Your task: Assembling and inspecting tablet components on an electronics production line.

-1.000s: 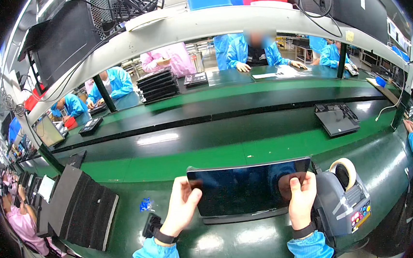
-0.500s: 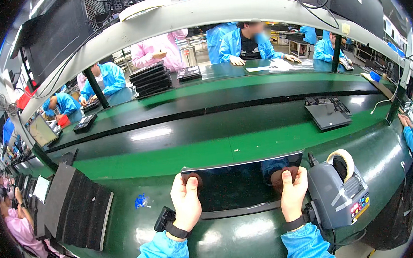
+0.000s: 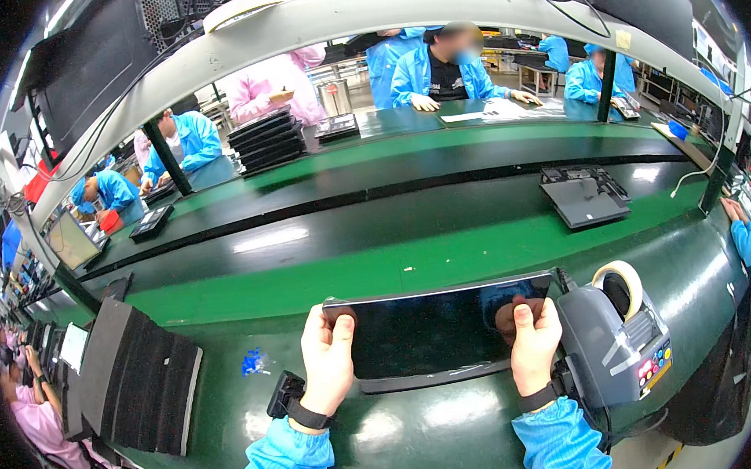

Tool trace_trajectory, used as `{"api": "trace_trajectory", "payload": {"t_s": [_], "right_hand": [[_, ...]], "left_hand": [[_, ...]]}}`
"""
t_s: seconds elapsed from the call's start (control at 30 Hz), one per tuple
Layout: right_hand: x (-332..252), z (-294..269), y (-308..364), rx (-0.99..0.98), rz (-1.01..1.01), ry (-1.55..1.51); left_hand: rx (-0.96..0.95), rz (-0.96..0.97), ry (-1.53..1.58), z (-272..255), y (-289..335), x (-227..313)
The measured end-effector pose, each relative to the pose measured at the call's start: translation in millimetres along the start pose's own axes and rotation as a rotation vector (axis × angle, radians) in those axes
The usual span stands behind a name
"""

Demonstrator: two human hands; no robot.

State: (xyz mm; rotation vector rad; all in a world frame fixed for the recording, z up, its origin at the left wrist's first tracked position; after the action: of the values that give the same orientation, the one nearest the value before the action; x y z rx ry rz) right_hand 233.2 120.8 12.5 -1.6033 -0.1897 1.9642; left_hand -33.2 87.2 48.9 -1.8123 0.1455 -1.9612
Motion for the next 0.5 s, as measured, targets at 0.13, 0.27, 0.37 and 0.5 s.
{"api": "trace_trajectory", "payload": {"t_s": [0.13, 0.27, 0.37, 0.5], "right_hand": [[-4, 7, 1, 0.017, -0.01, -0.043], [-6, -1, 5, 0.026, -0.002, 0.018], [-11, -10, 10, 0.057, 0.058, 0.12], [-47, -11, 30, 0.141, -0.334, 0.712]], "left_hand": [[-0.002, 0.065, 0.069, 6, 5, 13], [0.035, 0.155, 0.053, 7, 11, -1], [-0.007, 0.195, 0.081, 12, 11, -4], [0.073, 0.272, -0.104, 2, 10, 2]]}}
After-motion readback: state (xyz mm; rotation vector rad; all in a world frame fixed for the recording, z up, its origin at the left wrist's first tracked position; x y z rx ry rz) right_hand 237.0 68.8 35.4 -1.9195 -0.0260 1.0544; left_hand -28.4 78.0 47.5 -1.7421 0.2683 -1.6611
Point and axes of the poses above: each hand's wrist, its own y-axis away from the middle knuckle, its own z-axis out of the palm, x = y × z, the point moved 3 cm from there along -y, towards the middle knuckle, and after that the axes turned 3 degrees about -z, right-handed, at the moved point
